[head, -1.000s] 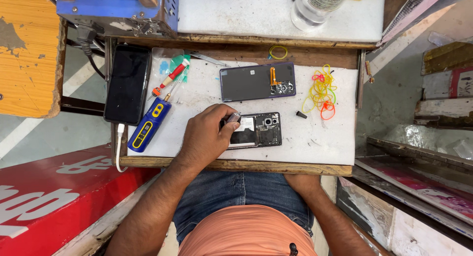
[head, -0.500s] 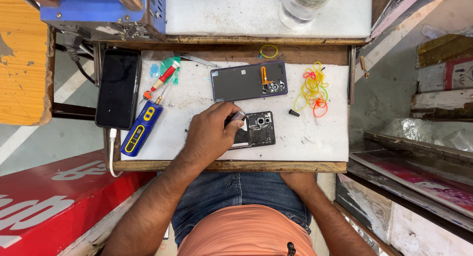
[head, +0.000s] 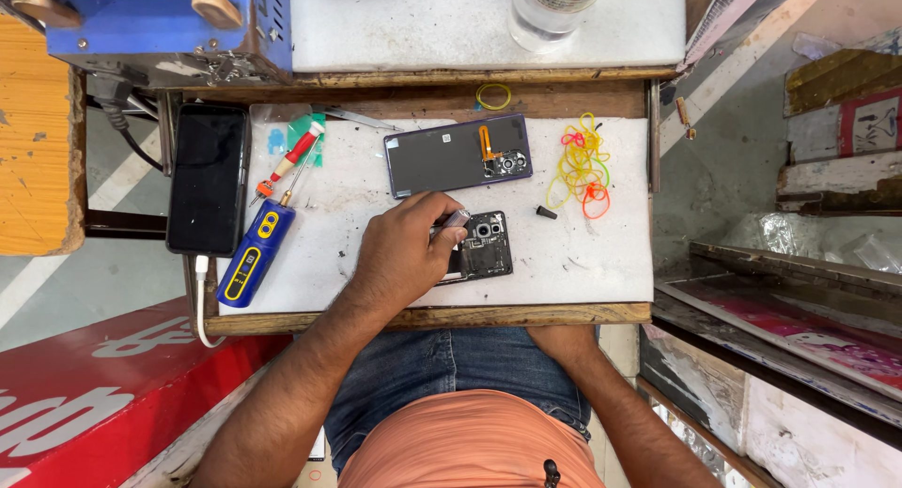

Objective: The person assembles a smartphone by applying adhesive to the internal frame, placing the back cover, and securing it with a screwdriver. They then inspect the assembled device by turning it over and checking the edges.

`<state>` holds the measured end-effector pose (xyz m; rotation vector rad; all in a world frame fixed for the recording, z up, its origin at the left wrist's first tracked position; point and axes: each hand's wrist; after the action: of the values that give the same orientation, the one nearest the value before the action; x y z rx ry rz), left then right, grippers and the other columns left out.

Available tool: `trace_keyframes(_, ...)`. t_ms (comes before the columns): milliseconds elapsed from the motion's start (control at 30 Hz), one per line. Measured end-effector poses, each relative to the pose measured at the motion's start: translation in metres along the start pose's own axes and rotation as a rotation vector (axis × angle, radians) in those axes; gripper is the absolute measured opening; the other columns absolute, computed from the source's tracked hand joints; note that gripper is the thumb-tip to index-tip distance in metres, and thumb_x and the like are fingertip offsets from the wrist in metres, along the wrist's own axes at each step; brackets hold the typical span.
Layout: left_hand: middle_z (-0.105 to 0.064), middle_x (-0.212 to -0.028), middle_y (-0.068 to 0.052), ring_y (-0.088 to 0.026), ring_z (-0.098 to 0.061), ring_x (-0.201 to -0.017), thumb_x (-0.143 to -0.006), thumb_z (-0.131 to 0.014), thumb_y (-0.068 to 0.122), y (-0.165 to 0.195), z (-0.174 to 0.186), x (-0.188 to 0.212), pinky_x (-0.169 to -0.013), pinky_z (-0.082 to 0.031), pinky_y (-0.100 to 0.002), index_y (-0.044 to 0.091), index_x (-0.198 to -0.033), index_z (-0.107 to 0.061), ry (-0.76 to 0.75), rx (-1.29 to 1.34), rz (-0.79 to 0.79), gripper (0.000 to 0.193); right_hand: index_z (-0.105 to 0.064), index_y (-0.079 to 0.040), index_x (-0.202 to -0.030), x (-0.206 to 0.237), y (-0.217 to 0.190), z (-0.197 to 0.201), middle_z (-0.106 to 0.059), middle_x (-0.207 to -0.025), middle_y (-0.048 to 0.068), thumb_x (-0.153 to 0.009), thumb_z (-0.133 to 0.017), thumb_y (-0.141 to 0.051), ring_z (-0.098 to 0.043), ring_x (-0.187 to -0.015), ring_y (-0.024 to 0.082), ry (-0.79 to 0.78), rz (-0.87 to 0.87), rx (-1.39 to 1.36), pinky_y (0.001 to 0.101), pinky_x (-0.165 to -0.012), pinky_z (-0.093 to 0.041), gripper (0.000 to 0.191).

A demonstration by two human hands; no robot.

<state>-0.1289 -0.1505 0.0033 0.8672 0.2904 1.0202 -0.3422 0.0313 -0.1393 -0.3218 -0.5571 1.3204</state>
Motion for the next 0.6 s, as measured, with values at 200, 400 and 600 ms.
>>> trace_keyframes(200,-0.074,-0.098,-0.007,-0.023,-0.077,-0.086,-0.091,-0.073,0.02,0.004,-0.004,-0.003,-0.073,-0.061,-0.038,0.008,-0.105,-0.067,-0.002,0.011,-0.038,0.019,-0.067,-0.01,-0.129,-0.001,-0.002,0.002,-0.064,-0.131,0.019,-0.083,-0.077,-0.041,-0.057,-0.125,0.037,-0.017,0.004,0.035,0.0521,-0.108,-0.041,0.056)
trace_keyframes(400,-0.073,-0.098,-0.007,-0.023,-0.076,-0.084,-0.091,-0.073,0.02,0.006,-0.006,-0.008,-0.071,-0.061,-0.038,0.008,-0.105,-0.067,-0.016,0.005,-0.058,0.019,-0.065,-0.01,-0.131,-0.004,-0.007,0.005,-0.063,-0.134,0.02,-0.083,-0.075,-0.044,-0.055,-0.127,0.038,-0.025,0.02,0.09,0.0532,-0.111,-0.036,0.06)
trace_keyframes(600,-0.074,-0.097,-0.007,-0.024,-0.076,-0.082,-0.091,-0.074,0.021,0.007,-0.01,-0.011,-0.071,-0.061,-0.038,0.009,-0.104,-0.067,0.001,-0.01,-0.092,0.019,-0.066,-0.011,-0.13,-0.006,-0.01,0.008,-0.064,-0.133,0.02,-0.083,-0.075,-0.046,-0.055,-0.127,0.038,-0.033,0.026,0.133,0.0533,-0.11,-0.036,0.059)
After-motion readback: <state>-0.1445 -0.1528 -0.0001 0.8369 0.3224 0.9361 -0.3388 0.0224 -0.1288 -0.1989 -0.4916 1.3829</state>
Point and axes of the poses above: each hand's wrist, its own x-axis away from the middle knuckle, its own z-axis out of the back of the hand, y = z × x
